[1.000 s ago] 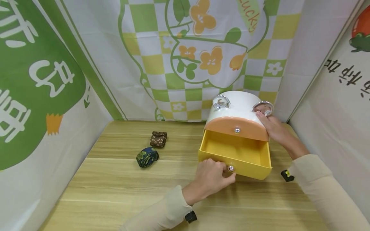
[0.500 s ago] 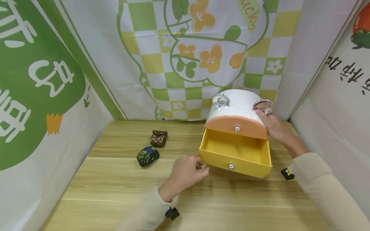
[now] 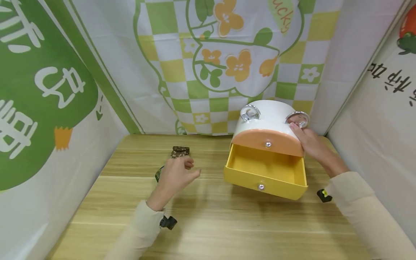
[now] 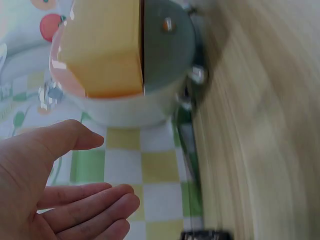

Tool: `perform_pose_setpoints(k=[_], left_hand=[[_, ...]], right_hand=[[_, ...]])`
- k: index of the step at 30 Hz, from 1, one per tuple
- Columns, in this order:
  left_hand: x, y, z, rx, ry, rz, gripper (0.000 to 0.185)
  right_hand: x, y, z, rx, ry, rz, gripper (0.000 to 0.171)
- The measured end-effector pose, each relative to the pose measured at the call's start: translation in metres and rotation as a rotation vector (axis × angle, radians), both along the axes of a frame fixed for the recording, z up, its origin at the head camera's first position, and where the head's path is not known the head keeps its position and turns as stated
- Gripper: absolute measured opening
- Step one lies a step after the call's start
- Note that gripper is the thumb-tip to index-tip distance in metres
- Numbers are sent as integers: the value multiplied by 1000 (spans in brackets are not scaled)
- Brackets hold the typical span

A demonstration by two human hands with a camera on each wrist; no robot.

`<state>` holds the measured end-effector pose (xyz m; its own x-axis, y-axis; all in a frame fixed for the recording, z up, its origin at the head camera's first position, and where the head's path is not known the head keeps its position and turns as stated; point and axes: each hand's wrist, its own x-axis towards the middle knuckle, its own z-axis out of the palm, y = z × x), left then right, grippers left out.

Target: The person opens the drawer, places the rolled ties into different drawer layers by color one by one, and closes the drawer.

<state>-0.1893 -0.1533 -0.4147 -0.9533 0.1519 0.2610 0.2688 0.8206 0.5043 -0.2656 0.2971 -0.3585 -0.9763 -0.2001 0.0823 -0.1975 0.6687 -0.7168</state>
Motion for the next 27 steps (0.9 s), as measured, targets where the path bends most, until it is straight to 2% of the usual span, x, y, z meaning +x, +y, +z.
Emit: perform_pose_setpoints(k=[6, 10, 12, 14, 16, 21, 27], left_hand=[[-26, -38, 4, -46, -35, 95, 50], [-41, -55, 3, -64, -119, 151, 61], [-49, -59, 1, -80, -168, 173, 56], [-57, -61, -3, -94, -216, 196, 50], [-64, -63, -7, -105, -254, 218, 51], [-81, -61, -18, -123, -323, 232, 63], [-94, -56, -24, -161, -388, 274, 58]], right_hand=[[0, 0, 1, 5, -20, 2, 70], [0, 1, 1, 10, -16, -1, 69], [1, 0, 1, 9, -15, -1, 69], [2, 0, 1, 9, -13, -7, 70], [3, 0, 1, 9, -17, -11, 71], [4, 1, 2, 14, -24, -13, 73], [2, 2, 1, 5, -21, -8, 70]])
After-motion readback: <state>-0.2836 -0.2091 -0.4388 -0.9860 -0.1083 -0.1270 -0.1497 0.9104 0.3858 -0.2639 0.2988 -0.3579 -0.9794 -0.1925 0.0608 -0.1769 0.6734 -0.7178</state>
